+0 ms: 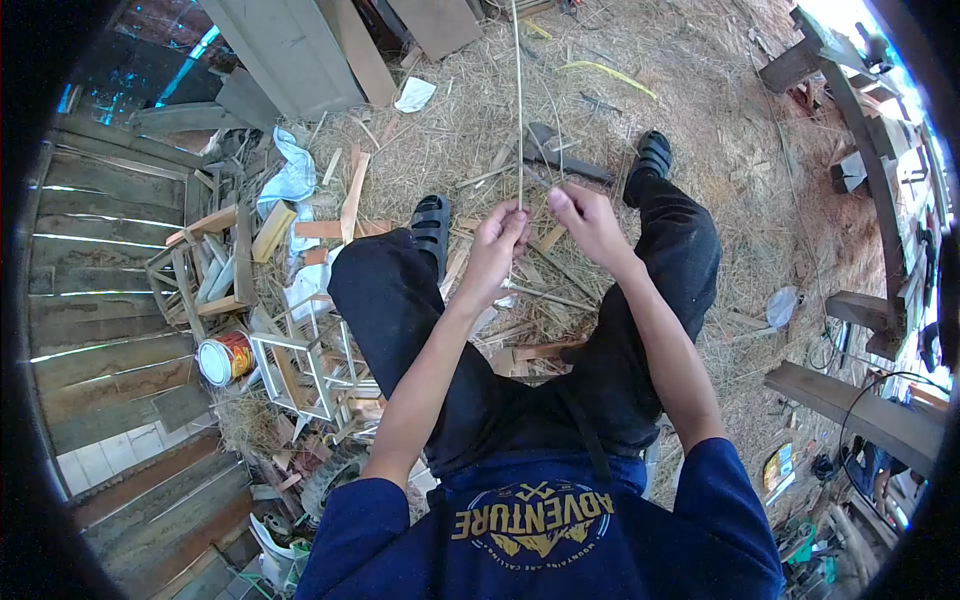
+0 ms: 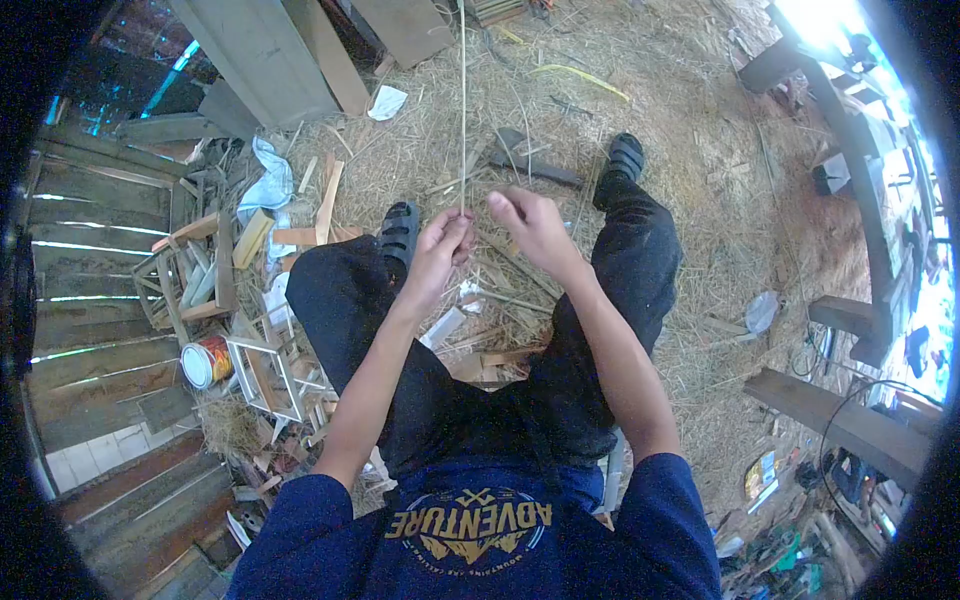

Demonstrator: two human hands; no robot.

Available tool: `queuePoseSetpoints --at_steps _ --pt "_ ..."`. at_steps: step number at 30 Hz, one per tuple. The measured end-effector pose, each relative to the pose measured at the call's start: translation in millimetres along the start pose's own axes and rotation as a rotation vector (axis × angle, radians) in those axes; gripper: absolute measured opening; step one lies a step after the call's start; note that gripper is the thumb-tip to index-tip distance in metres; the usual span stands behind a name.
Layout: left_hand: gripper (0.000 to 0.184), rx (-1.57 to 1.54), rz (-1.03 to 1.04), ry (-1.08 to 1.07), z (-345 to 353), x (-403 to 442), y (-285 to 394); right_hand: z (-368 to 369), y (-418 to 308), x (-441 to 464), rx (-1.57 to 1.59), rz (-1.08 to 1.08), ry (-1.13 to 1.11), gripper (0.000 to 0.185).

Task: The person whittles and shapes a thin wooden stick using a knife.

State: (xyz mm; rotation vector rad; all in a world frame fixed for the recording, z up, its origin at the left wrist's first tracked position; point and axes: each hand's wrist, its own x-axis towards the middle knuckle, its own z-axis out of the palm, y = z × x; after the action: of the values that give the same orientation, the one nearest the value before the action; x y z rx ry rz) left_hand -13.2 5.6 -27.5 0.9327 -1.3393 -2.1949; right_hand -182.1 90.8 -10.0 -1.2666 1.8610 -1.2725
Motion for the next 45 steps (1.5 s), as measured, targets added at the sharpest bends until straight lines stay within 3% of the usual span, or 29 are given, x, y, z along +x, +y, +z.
queuePoseSetpoints --at_steps 3,7,14,19,23,26,29,35,41,45 --pt "0.018 0.019 0.026 -0.001 -0.9 -0.7 2.0 0.4 -8.7 -1.2 -0.079 -0.008 -0.17 0.042" --pt "0.015 0.073 0.054 -0.002 -4.4 1.1 1.4 8.5 -0.5 -1.4 -0.198 -0.208 -0.145 0.039" --pt "0.012 0.161 0.105 -0.044 -7.7 1.2 7.5 3.0 -6.3 -0.9 -0.289 -0.285 -0.161 0.033" --pt "0.021 0.342 0.082 -0.024 -12.2 -2.1 8.6 1.6 -3.8 -1.0 -0.385 -0.384 -0.124 0.032" --pt "0.024 0.362 0.03 -0.031 -17.1 -3.5 7.5 -1.2 -3.1 -2.9 -0.416 -0.396 -0.148 0.034" --pt "0.025 0.542 0.153 -0.118 -18.1 -4.4 14.6 -2.3 -0.9 -7.5 -0.414 -0.401 -0.14 0.036" --pt "0.019 0.448 0.149 -0.084 -9.8 -8.7 11.8 -6.0 -3.2 -10.5 -0.443 -0.387 -0.143 0.033" --pt "0.028 0.57 0.164 -0.082 -12.4 -8.5 15.3 -4.4 -2.5 -9.6 -0.438 -0.392 -0.136 0.033" --pt "0.031 0.631 0.339 -0.022 -13.1 -6.2 4.6 -7.3 0.0 -8.1 -0.442 -0.411 -0.118 0.038" --pt "0.032 0.619 0.293 -0.039 -14.1 -4.7 4.3 -9.1 0.3 -8.1 -0.456 -0.411 -0.097 0.037"
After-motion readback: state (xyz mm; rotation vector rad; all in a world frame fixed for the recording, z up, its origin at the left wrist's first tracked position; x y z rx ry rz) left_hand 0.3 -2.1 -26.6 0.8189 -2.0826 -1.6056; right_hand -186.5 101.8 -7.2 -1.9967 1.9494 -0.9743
